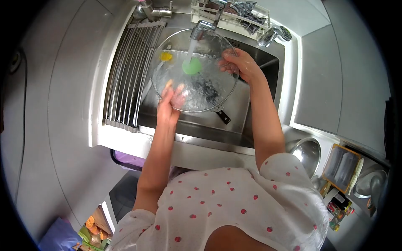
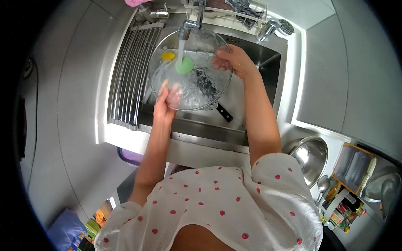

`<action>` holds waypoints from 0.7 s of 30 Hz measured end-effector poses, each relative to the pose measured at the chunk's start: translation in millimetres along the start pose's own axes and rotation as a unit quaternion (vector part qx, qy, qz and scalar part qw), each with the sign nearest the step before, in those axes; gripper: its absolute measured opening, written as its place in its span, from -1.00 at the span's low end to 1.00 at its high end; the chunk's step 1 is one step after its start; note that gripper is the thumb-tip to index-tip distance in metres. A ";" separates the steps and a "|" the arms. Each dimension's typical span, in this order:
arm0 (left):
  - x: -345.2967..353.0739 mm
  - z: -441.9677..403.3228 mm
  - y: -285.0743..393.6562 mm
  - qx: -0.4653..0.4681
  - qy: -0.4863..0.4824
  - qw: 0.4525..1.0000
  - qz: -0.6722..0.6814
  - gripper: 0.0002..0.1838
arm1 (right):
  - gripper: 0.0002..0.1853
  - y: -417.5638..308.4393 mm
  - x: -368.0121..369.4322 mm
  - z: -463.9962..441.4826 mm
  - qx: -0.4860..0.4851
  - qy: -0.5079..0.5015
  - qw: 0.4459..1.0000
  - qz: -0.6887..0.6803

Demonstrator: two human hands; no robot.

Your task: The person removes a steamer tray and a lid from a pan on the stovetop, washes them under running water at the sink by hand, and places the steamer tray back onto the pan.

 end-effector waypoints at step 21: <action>38.1 41.0 13.5 0.002 -0.075 0.990 -0.123 -0.29 | -0.58 83.7 47.9 -14.5 -0.089 0.360 0.880 0.298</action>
Point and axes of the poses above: each hand's wrist, its own z-axis away from the middle knuckle, its own x-axis out of the palm, y = z × x, the point moved 3 cm from there along -z, towards the middle knuckle, and after that the axes turned 12 degrees about -y, right-handed, at the moved point
